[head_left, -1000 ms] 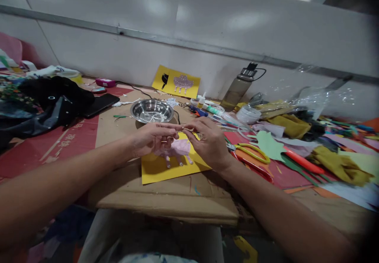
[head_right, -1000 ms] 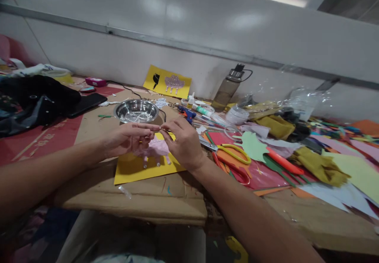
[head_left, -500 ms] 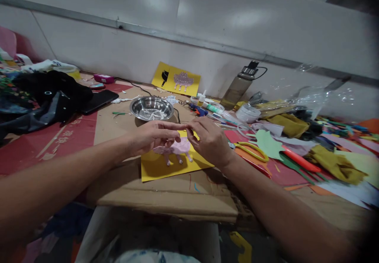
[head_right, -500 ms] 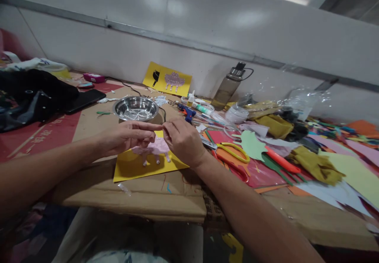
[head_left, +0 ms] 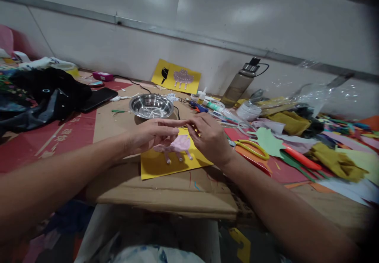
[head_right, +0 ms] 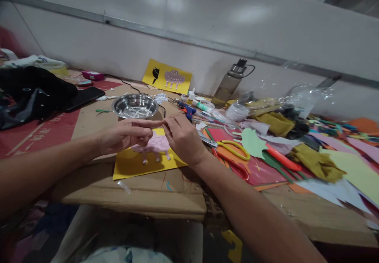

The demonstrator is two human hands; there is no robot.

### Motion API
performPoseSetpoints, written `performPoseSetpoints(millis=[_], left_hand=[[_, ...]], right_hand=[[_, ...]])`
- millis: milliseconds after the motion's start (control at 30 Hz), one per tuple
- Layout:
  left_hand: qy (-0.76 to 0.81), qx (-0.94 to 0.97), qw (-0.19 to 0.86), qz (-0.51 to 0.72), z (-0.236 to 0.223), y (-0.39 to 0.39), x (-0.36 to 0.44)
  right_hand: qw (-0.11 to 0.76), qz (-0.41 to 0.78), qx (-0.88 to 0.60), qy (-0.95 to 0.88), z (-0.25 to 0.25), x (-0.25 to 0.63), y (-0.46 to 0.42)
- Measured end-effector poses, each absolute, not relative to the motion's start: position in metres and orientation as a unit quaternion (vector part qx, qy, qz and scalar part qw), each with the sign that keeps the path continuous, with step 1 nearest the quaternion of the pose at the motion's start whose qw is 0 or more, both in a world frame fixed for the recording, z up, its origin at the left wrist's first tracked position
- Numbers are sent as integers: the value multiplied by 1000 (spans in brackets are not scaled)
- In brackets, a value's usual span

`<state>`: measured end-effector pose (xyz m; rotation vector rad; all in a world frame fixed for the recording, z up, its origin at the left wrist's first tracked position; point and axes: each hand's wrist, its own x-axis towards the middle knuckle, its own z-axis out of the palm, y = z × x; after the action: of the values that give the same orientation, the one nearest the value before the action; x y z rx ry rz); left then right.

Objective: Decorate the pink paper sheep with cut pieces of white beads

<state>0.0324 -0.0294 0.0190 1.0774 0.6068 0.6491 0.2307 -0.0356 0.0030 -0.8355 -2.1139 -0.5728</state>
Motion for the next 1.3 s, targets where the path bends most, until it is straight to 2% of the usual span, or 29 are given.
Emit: performPoseSetpoints(millis=[433, 567, 700, 800, 933, 1067, 1300], left_hand=[[280, 628, 648, 328, 15, -26, 34], [297, 653, 619, 319, 14, -25, 34], [341, 732, 506, 305, 12, -26, 35], [377, 769, 419, 301, 10, -26, 35], [403, 812, 310, 288, 8, -24, 34], [391, 832, 278, 278, 7, -23, 33], [358, 883, 216, 215, 5, -22, 34]], right_hand=[[385, -263, -320, -825, 6, 232, -35], [388, -212, -335, -832, 7, 231, -38], [408, -101, -373, -827, 4, 233, -38], [377, -14, -421, -825, -2, 240, -33], [290, 51, -465, -835, -12, 252, -27], [253, 58, -458, -850, -16, 257, -27], [259, 27, -430, -865, -20, 255, -27]])
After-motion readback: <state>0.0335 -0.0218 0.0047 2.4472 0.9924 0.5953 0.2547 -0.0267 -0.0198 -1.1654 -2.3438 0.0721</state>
